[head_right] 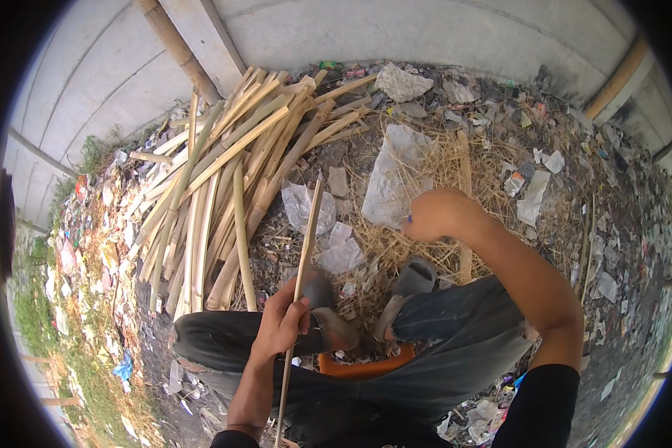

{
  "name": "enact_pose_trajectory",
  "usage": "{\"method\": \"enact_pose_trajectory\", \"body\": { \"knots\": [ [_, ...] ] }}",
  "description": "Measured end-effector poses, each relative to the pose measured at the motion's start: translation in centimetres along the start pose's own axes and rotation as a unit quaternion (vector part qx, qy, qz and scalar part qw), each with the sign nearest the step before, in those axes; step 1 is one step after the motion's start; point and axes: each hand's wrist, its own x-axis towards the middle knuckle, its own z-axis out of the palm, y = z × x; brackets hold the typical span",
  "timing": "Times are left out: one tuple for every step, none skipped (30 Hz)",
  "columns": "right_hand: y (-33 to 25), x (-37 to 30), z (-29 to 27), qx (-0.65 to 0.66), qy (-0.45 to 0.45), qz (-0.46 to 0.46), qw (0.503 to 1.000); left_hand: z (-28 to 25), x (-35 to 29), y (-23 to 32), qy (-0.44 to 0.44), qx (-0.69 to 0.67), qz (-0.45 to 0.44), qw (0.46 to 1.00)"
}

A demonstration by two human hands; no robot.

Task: The person sits on the ground and uses a knife to shave the surface of a long bamboo stick. They repeatedly scrape the stick to remove the outer layer, creating thin shavings that fall to the ground.

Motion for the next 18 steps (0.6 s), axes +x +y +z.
{"method": "enact_pose_trajectory", "body": {
  "knots": [
    [0.5, 0.1, 0.5, -0.012, 0.023, 0.007, 1.000, 0.0, -0.1, -0.6, -0.008, 0.021, 0.014, 1.000],
    [0.6, 0.3, 1.3, -0.023, 0.043, 0.014, 0.999, 0.0, 0.0, -0.9, -0.007, 0.044, 0.038, 0.998],
    [0.6, 0.4, 1.8, -0.034, 0.063, 0.021, 0.997, 0.1, 0.0, -1.2, -0.004, 0.067, 0.062, 0.996],
    [0.5, 0.4, 2.1, 0.024, 0.140, 0.000, 0.990, 0.4, 0.1, -1.3, 0.008, 0.092, 0.099, 0.991],
    [-1.0, -0.2, 1.2, 0.081, 0.212, -0.023, 0.974, 0.7, 0.0, -1.4, 0.018, 0.090, 0.098, 0.991],
    [-2.3, -0.9, 0.5, 0.138, 0.282, -0.045, 0.948, 0.9, -0.1, -1.3, 0.026, 0.089, 0.099, 0.991],
    [-3.2, -1.4, 0.3, 0.165, 0.284, -0.082, 0.941, 1.1, -0.5, -0.9, 0.029, 0.063, 0.066, 0.995],
    [-4.1, -2.0, 0.2, 0.190, 0.289, -0.119, 0.931, 1.2, -0.5, -0.8, 0.034, 0.049, 0.057, 0.997],
    [-5.0, -2.4, 0.4, 0.216, 0.292, -0.154, 0.919, 1.3, -0.6, -0.6, 0.037, 0.034, 0.048, 0.998],
    [-6.0, -2.6, 0.8, 0.201, 0.281, -0.174, 0.922, 1.5, -0.5, -0.6, 0.042, 0.031, 0.062, 0.997],
    [-6.9, -3.1, 1.4, 0.186, 0.270, -0.186, 0.926, 1.7, -0.2, -0.6, 0.042, 0.026, 0.077, 0.996],
    [-7.6, -3.3, 2.0, 0.171, 0.257, -0.203, 0.929, 1.8, -0.2, -0.5, 0.037, 0.015, 0.067, 0.997],
    [-8.1, -3.2, 2.5, 0.169, 0.272, -0.218, 0.922, 1.8, -0.3, -0.2, 0.032, 0.005, 0.057, 0.998],
    [-8.6, -2.9, 3.1, 0.166, 0.286, -0.233, 0.915, 1.8, -0.4, -0.1, 0.028, -0.006, 0.048, 0.998],
    [-8.8, -2.6, 3.5, 0.164, 0.300, -0.248, 0.907, 1.7, -0.5, -0.4, 0.030, -0.009, 0.033, 0.999],
    [-8.8, -2.3, 3.7, 0.155, 0.307, -0.248, 0.906, 1.6, -0.6, -1.0, 0.031, -0.013, 0.018, 0.999],
    [-8.7, -1.9, 3.6, 0.145, 0.315, -0.248, 0.905, 1.5, -0.5, -1.0, 0.031, -0.014, 0.007, 0.999],
    [-8.5, -1.5, 3.5, 0.135, 0.322, -0.248, 0.903, 1.4, -0.4, -0.8, 0.031, -0.014, -0.006, 0.999]
  ]
}}
